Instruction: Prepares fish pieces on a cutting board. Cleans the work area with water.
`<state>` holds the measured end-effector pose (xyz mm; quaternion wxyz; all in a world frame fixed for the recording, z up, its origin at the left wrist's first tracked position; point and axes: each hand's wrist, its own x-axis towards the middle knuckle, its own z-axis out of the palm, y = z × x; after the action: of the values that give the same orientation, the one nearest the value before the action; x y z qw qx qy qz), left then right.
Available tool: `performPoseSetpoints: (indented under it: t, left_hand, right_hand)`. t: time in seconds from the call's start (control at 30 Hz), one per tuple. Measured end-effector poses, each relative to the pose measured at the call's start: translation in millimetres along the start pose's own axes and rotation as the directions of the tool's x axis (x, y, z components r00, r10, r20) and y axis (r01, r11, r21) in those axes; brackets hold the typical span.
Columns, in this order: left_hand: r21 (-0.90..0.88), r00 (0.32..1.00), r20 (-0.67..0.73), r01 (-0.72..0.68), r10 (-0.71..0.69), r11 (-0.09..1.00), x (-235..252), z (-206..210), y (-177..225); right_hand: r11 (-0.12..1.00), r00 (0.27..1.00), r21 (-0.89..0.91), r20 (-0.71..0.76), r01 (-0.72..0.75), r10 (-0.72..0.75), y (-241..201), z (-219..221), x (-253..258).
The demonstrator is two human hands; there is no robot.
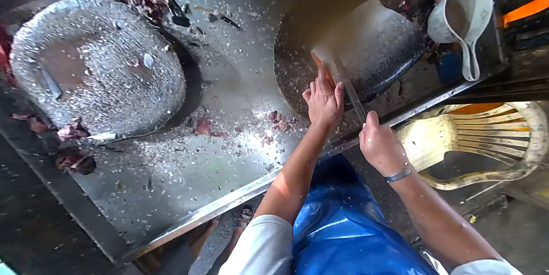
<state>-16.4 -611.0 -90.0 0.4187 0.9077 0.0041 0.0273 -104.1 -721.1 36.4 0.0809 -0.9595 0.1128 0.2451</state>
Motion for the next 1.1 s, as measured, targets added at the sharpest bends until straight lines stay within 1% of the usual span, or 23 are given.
performPoseSetpoints:
  t: [0.17,0.33,0.47,0.53,0.67,0.77,0.83,0.97,1.1]
  left_hand:
    - [0.006,1.0,0.005,0.013,-0.013,1.0,1,0,1]
    - [0.016,1.0,0.002,0.007,-0.007,1.0,0,2,1]
    - [0.017,1.0,0.01,-0.004,0.004,1.0,-2,1,0]
    - [0.017,1.0,0.003,-0.007,0.007,1.0,-3,2,0]
    - [0.0,1.0,-0.014,-0.023,0.023,1.0,-3,3,-2]
    - [-0.003,0.999,-0.037,-0.039,0.039,0.999,-3,4,-2]
    - [0.006,0.999,-0.031,-0.025,0.025,1.0,-2,3,-1]
    - [-0.002,1.0,-0.013,-0.007,0.007,1.0,-1,3,-1]
    - [-0.007,1.0,-0.003,0.002,-0.002,1.0,-1,3,-1]
  right_hand:
    - [1.0,0.999,0.017,-0.033,0.017,-0.016,-16,-6,17]
    - [1.0,1.0,0.018,-0.01,-0.006,0.006,-25,-10,29]
    - [0.999,0.998,0.046,-0.052,0.023,-0.021,-11,-1,15]
    - [0.999,0.998,0.03,-0.057,0.031,-0.029,-2,2,6]
    - [0.999,1.0,-0.033,-0.004,0.002,-0.002,9,1,-9]
    - [0.998,0.999,-0.069,0.037,-0.013,0.016,6,-6,-11]
    - [0.996,0.998,-0.083,0.05,-0.023,0.027,-1,-11,-7]
    - [0.998,1.0,-0.063,0.026,-0.006,0.007,-14,-14,7]
    - [0.999,1.0,-0.038,0.016,0.011,-0.01,-33,-18,37]
